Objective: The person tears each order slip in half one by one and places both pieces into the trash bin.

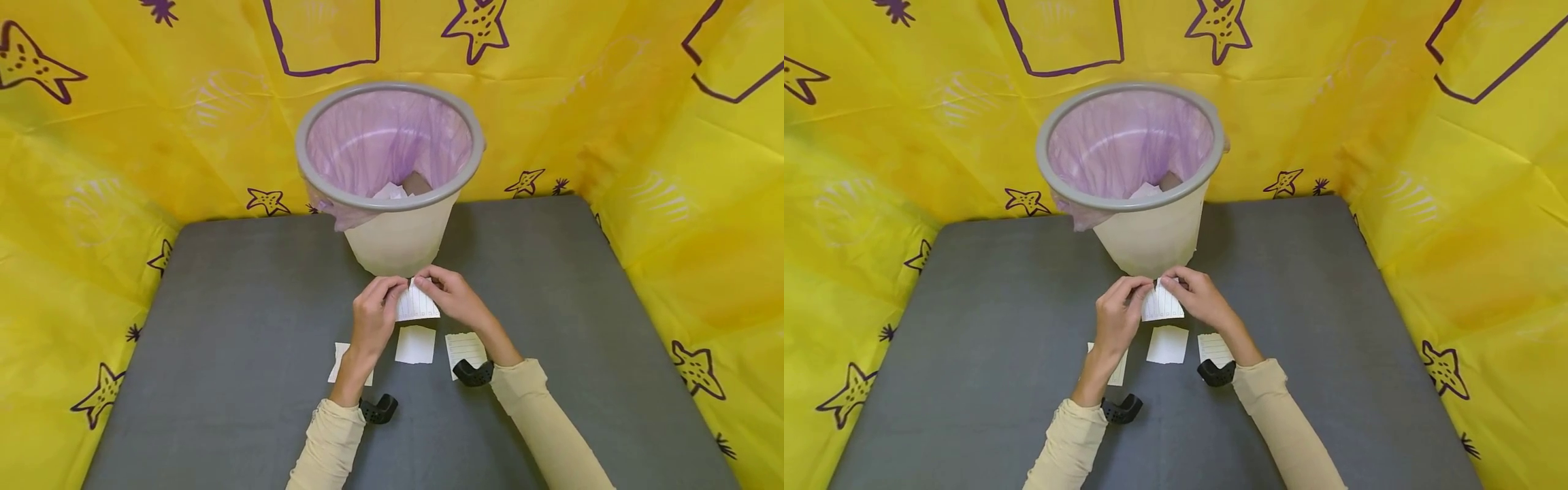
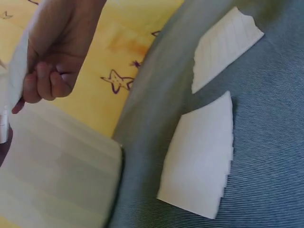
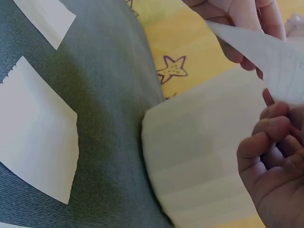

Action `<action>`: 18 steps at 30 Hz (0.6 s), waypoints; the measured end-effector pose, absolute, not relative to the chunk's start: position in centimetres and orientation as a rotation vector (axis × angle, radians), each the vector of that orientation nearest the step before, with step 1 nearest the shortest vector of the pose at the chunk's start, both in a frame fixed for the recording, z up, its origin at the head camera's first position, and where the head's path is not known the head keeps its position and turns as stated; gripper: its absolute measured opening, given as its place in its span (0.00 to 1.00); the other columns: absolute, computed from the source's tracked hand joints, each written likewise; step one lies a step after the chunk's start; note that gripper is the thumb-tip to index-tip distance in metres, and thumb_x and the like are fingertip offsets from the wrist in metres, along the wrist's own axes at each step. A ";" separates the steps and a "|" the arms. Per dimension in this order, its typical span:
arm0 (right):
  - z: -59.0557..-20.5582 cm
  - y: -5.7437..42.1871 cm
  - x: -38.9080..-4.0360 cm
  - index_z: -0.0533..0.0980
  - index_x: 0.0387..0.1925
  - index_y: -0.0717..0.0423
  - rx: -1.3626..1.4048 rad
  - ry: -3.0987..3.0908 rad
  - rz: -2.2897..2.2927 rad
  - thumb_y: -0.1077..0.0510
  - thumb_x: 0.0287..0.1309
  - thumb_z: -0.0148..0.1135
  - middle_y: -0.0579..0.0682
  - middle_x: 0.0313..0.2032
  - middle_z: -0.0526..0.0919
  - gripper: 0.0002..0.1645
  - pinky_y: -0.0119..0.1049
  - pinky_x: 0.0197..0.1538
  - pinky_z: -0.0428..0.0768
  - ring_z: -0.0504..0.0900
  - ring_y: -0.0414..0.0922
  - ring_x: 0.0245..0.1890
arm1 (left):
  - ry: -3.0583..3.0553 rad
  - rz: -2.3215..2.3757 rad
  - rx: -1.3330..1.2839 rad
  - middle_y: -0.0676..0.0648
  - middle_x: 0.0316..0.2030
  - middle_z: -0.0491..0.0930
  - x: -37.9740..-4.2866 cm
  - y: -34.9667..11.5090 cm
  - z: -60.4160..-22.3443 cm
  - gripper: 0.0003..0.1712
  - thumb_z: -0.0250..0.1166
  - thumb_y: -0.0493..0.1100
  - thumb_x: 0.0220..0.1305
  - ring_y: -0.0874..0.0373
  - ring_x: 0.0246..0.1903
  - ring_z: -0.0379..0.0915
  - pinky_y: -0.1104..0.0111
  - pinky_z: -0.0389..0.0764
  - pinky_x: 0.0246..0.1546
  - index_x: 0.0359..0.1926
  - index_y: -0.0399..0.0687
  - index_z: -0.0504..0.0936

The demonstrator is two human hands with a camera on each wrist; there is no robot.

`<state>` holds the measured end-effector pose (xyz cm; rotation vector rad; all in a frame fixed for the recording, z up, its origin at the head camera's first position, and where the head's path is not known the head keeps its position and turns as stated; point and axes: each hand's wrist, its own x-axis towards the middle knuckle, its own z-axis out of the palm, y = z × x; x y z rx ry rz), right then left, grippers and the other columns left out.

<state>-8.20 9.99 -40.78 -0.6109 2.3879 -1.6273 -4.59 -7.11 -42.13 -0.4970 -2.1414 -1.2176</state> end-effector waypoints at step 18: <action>-40.7 10.3 -8.1 0.79 0.38 0.60 -0.725 2.624 -1.699 0.61 0.67 0.57 0.52 0.25 0.80 0.07 0.28 0.29 0.69 0.69 0.35 0.22 | -2.201 -1.349 -0.425 0.44 0.35 0.87 -4.3 -8.5 -40.0 0.08 0.66 0.35 0.61 0.55 0.32 0.83 0.80 0.77 0.35 0.41 0.38 0.87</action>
